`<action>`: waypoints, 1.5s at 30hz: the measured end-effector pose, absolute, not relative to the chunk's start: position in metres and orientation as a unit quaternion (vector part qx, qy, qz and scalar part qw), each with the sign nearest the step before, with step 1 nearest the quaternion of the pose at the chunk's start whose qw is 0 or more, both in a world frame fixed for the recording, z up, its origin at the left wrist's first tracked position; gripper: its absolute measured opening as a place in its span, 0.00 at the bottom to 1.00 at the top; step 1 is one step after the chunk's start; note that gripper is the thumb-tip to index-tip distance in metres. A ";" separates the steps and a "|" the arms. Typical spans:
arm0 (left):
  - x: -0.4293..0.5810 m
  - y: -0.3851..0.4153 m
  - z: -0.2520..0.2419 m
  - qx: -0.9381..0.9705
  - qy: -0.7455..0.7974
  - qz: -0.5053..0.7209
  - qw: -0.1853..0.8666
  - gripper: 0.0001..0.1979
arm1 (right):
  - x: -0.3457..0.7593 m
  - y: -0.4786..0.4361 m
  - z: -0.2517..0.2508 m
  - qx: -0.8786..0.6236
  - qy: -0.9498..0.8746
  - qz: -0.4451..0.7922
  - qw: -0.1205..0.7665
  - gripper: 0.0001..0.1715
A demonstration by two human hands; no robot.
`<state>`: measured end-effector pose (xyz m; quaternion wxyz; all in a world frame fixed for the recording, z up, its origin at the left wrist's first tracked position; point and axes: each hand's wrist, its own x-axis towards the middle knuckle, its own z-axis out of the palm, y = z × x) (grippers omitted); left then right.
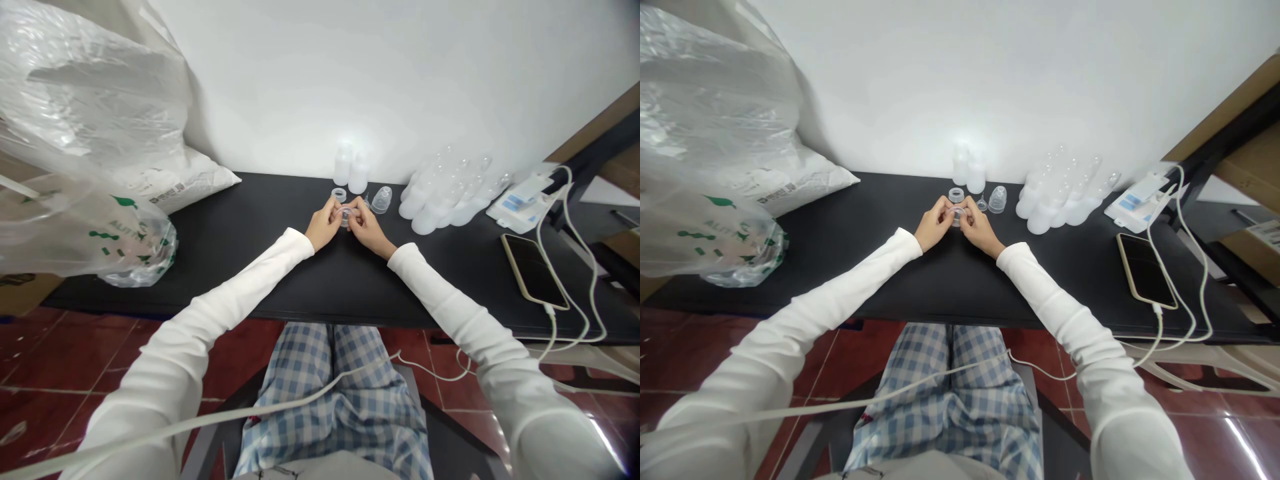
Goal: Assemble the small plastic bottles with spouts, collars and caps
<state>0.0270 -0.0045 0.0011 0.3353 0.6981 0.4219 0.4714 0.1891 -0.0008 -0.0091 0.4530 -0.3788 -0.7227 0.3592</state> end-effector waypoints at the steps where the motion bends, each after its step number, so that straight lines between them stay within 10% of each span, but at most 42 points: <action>1: 0.026 -0.004 0.001 0.695 0.424 0.470 0.341 0.07 | 0.190 -0.001 -0.008 -0.377 -0.724 0.364 0.449 0.21; 45: 0.022 0.015 -0.020 0.645 0.354 0.480 0.478 0.15 | 0.193 0.001 -0.008 -0.327 -0.736 0.404 0.435 0.26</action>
